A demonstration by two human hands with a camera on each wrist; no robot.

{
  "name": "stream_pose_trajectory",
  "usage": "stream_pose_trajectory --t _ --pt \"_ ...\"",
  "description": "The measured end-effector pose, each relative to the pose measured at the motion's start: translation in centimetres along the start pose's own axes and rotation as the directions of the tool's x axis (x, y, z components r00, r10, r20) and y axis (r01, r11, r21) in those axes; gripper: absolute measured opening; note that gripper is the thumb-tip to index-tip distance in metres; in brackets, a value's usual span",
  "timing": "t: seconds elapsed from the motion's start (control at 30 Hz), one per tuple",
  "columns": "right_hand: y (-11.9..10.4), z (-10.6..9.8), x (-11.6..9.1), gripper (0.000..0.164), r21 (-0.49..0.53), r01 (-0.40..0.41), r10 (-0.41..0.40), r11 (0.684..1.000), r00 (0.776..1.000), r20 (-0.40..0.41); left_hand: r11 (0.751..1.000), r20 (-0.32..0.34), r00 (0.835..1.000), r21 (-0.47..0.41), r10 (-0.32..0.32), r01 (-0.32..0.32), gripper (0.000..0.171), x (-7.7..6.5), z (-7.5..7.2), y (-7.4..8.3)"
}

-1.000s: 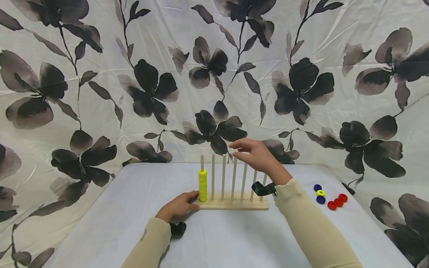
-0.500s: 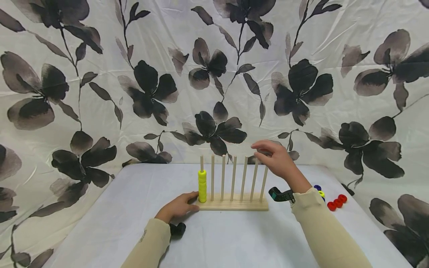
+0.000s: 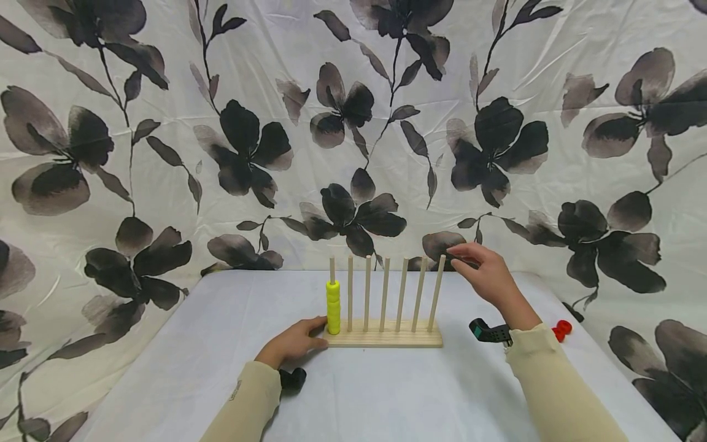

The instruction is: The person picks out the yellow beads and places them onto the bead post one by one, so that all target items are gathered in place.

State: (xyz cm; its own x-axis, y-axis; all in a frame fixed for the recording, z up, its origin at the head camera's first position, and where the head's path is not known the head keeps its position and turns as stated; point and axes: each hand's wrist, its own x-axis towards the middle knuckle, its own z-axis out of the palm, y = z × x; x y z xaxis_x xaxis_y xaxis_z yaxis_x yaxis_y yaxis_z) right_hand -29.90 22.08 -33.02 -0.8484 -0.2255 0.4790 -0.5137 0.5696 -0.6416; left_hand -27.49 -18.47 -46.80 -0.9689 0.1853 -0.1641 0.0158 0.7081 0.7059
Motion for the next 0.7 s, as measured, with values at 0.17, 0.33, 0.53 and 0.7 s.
stream_pose_trajectory --t 0.17,0.33,0.53,0.7 --pt "2.1 -0.4 -0.8 0.030 -0.026 -0.076 0.076 0.997 0.997 -0.015 1.000 -0.005 1.000 0.002 -0.003 0.003 0.068 -0.1 0.0 0.0" --pt "3.9 -0.7 -1.6 0.033 -0.051 -0.152 0.152 0.987 0.988 -0.003 1.000 -0.004 1.000 0.005 -0.008 0.008 0.068 -0.1 0.0 0.0" --pt "5.7 -1.4 -2.6 0.039 -0.093 -0.247 0.251 0.965 0.968 0.027 1.000 -0.008 1.000 0.002 -0.004 0.004 0.068 -0.1 0.0 0.0" --pt "7.0 -2.0 -3.2 0.043 -0.123 -0.281 0.287 0.952 0.957 0.033 1.000 -0.014 1.000 0.007 0.014 -0.014 0.067 -0.2 0.0 0.1"
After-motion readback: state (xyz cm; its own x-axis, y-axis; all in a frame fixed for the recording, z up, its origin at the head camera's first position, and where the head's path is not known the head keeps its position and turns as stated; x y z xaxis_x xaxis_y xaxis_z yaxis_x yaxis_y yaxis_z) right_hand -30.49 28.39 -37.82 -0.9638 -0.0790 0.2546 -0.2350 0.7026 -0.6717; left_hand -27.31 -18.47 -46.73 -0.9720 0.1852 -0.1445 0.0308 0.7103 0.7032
